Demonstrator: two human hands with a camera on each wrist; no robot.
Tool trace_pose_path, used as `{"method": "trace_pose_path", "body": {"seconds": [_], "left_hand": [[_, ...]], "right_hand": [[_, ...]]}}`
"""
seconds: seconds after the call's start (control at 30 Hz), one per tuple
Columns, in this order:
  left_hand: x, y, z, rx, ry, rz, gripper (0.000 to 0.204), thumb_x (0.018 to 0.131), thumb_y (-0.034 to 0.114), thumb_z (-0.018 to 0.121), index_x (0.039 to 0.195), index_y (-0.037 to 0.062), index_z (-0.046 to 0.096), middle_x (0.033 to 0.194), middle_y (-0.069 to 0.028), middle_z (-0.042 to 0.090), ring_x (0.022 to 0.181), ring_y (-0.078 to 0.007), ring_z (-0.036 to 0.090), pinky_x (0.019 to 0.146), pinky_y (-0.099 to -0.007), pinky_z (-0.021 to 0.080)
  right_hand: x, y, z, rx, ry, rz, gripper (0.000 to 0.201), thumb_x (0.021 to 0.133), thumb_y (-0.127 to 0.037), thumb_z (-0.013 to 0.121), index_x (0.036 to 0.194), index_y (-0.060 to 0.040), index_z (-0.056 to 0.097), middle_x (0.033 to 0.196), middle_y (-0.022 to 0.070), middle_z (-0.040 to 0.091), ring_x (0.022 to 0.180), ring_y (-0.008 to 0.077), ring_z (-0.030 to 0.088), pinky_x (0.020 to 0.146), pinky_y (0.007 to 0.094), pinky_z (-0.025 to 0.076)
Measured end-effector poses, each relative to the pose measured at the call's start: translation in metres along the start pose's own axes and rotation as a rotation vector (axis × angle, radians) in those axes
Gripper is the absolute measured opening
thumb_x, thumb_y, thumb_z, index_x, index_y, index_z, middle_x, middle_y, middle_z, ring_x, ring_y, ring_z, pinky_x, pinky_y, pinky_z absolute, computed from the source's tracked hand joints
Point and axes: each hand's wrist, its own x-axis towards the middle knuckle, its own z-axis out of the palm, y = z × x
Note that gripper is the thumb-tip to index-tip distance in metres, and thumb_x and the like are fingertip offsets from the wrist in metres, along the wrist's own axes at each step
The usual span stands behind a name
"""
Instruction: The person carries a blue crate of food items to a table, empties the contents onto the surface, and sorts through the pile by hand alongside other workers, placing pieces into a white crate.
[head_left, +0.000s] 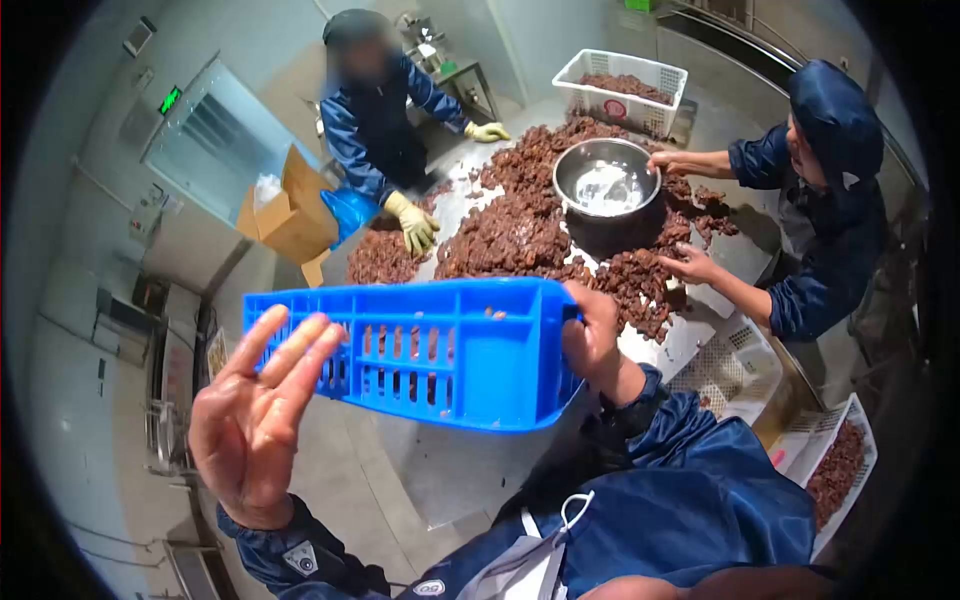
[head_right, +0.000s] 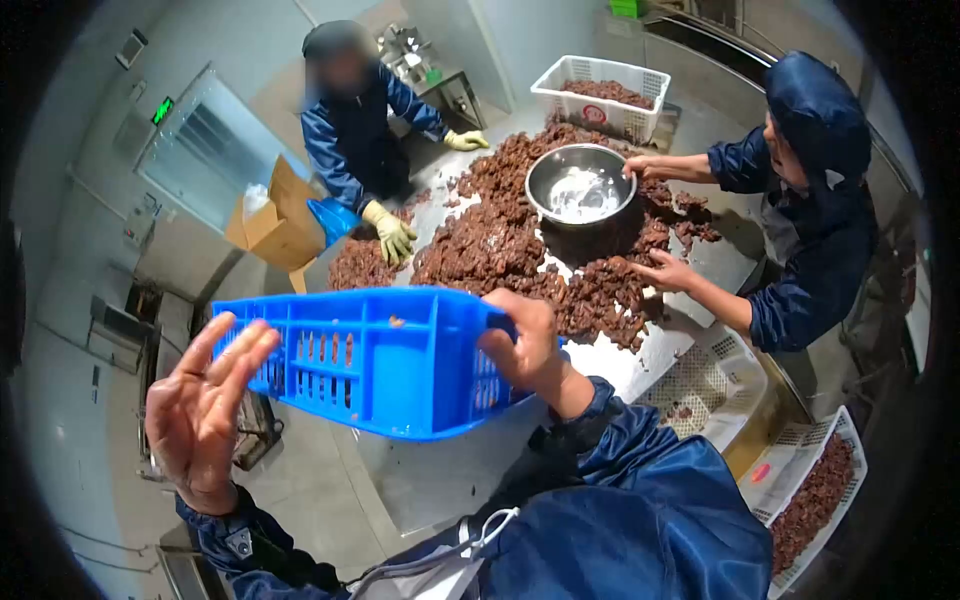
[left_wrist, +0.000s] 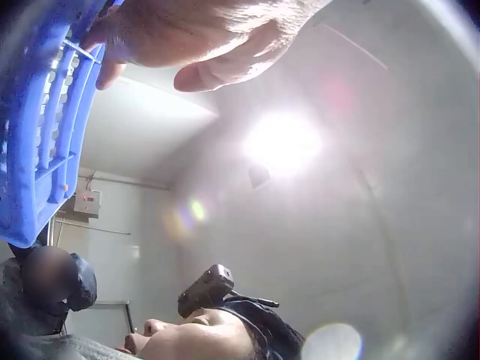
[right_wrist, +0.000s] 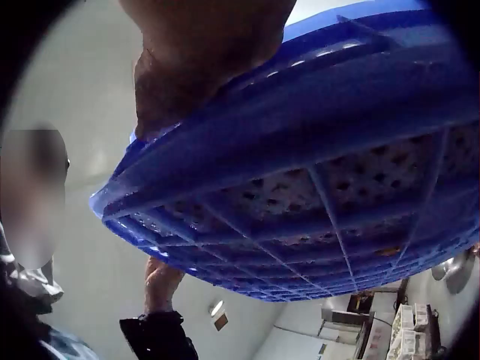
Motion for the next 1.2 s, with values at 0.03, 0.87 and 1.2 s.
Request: {"method": "trace_pose_path", "body": {"seconds": [0.03,0.87,1.2], "left_hand": [[0.000,0.004,0.007,0.138,-0.030,0.114,0.076,0.093,0.015,0.054,0.151,-0.0196,0.020,0.154,-0.0442,0.026,0.146,-0.0526,0.032,0.121,-0.0515,0.036],[0.103,-0.206,-0.197,0.480,0.204,0.373,0.083,0.104,0.025,0.062,0.161,-0.0026,0.009,0.163,-0.0200,0.028,0.145,-0.0273,0.036,0.117,-0.0372,0.031],[0.023,-0.460,-0.253,-0.293,0.408,-0.560,0.088,0.096,0.057,0.065,0.160,0.0108,0.028,0.167,-0.0104,0.025,0.153,-0.0344,0.024,0.119,-0.0563,0.029]], "right_hand": [[0.006,0.016,-0.004,0.009,0.066,-0.044,0.068,0.097,-0.067,0.054,0.097,-0.0003,0.068,0.074,0.0082,0.062,0.067,0.0186,0.064,0.060,0.0329,0.048],[-0.098,0.090,-0.107,-0.493,0.081,0.181,0.046,0.108,-0.035,0.042,0.137,-0.0010,0.054,0.133,0.0129,0.060,0.120,0.0256,0.058,0.100,0.0389,0.049],[-0.097,0.068,-0.110,-0.979,-0.160,0.182,0.041,0.109,-0.019,0.042,0.148,-0.0048,0.045,0.149,0.0127,0.052,0.133,0.0279,0.051,0.112,0.0420,0.042]]}}
